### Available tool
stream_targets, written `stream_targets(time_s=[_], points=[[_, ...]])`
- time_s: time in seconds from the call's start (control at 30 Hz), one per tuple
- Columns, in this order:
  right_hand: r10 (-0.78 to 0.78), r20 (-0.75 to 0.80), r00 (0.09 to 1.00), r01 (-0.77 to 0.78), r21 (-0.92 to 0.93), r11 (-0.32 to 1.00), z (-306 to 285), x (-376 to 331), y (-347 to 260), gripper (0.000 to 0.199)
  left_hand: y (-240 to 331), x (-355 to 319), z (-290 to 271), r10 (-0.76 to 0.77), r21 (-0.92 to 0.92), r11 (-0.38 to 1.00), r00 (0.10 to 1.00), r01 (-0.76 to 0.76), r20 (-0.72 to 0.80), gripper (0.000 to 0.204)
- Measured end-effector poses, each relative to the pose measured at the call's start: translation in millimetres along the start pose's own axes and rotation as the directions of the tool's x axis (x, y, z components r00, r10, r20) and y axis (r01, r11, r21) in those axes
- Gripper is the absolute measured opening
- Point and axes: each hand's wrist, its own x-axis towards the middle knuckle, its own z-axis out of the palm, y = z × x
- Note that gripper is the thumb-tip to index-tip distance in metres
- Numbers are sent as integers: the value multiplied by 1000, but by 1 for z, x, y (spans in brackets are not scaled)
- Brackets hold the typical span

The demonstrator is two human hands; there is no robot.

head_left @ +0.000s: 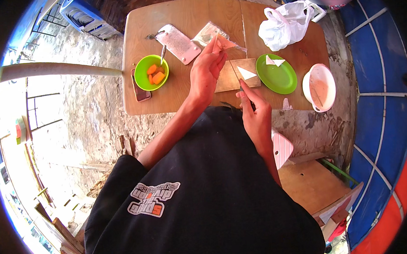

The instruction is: The person assembles small triangular food items by spreading a pink paste onto them with a spoon and folding them. The person repeatedly picks up a triangle, applies paste, folds it, and places it on a green plate. A second person is visible in the background but does not interact with the task.

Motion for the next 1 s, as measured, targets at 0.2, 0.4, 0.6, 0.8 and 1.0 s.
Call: stream_targets(time_s=[0.2,0.4,0.6,0.8,1.0], points=[[8,6,1000,-8,1,1000,2,1,-4,32,1,1,2,18,34,999,996,-21,92,60],[22,35,999,-23,6,1000,2,3,-6,32,-3,1,3,48,124,991,998,-54,52,54],[24,51,998,-25,19,1000,3,3,-10,32,-7,6,-7,68,172,982,993,-84,93,58],[67,76,995,-68,10,998,2,6,-16,32,-11,12,-13,23,163,986,996,-36,83,60],[228,171,958,-258,176,950,-2,6,-21,33,-10,15,-13,6,145,989,996,-19,92,62]])
